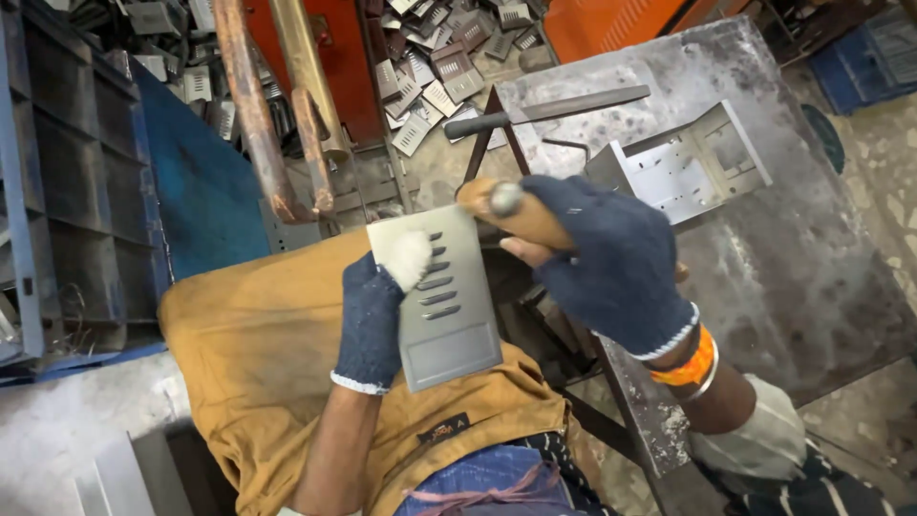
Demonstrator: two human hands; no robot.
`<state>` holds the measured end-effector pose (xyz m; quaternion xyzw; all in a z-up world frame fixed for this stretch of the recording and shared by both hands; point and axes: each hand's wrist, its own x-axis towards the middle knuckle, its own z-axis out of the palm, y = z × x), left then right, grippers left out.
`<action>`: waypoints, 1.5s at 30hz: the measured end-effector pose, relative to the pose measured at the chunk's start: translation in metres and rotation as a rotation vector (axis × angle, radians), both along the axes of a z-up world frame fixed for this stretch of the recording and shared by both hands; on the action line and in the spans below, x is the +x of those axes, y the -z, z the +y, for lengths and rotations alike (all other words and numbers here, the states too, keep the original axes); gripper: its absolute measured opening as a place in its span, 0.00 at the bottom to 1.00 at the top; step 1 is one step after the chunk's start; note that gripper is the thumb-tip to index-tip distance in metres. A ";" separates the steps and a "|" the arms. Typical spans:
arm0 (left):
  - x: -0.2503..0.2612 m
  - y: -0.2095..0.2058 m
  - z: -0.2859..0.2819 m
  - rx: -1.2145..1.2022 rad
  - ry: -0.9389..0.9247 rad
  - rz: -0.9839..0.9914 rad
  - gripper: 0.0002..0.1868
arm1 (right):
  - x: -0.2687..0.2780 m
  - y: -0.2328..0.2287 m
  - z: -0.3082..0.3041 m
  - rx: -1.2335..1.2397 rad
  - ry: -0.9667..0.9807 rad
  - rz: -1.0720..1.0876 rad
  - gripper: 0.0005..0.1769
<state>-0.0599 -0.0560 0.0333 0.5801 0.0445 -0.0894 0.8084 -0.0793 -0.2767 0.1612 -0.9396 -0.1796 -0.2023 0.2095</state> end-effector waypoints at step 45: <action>0.013 -0.016 0.007 -0.090 -0.034 0.127 0.23 | 0.087 0.242 -0.060 0.233 0.247 0.050 0.23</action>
